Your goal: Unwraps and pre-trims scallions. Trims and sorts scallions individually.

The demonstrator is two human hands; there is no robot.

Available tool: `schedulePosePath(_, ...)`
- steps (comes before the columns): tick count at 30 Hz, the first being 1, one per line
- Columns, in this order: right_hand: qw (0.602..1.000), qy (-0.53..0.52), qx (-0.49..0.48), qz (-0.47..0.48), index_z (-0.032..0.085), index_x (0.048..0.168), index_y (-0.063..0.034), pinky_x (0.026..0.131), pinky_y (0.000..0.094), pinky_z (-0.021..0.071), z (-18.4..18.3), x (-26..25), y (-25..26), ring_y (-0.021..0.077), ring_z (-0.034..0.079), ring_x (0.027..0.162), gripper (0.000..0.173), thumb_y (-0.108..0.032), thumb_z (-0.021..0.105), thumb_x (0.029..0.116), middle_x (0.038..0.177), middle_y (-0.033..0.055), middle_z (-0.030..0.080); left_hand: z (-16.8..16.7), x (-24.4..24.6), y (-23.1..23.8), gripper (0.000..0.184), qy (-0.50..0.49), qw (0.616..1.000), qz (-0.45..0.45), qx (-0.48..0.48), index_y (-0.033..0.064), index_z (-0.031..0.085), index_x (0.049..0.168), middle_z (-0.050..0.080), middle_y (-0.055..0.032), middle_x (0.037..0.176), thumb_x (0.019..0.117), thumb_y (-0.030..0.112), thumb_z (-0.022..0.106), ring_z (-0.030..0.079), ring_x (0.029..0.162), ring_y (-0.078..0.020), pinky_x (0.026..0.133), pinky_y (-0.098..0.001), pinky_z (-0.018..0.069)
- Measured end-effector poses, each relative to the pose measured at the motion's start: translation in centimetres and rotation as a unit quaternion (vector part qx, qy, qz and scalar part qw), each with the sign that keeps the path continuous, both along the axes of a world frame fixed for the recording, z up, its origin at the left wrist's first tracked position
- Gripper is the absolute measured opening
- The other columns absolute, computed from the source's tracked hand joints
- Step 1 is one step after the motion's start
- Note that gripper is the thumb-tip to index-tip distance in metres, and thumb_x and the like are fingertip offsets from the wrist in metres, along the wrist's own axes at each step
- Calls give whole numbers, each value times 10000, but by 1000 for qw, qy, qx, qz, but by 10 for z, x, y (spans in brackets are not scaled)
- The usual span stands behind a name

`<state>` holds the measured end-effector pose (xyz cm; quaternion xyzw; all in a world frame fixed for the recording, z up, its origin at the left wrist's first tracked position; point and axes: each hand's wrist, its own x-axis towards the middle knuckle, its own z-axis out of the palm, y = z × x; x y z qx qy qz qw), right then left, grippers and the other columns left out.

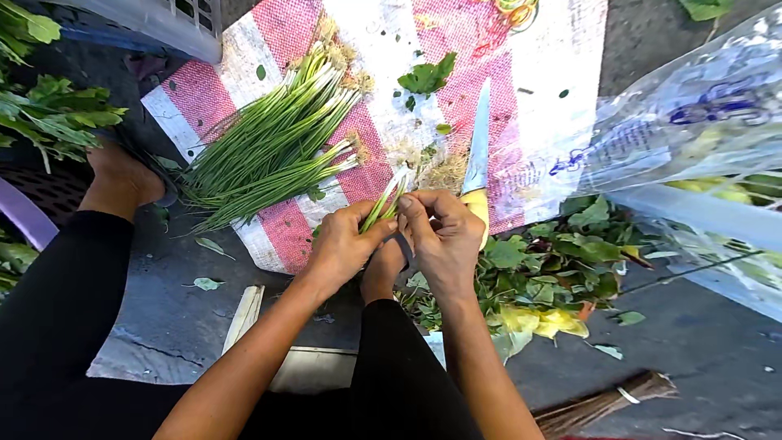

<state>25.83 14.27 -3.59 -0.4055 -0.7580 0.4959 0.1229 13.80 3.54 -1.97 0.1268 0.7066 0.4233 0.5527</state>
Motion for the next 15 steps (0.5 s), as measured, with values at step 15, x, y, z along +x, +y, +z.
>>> schedulePosePath(15,998,-7,32,54,739,1107,-46,636,180,508,-4,9,5,36,600,749,187,-176,663,996,977,44,664,1,-2,1,147,-23,999,15,-23,72,723,1105,688,-22,758,991,158,691,561,537,-71,484,-204,451)
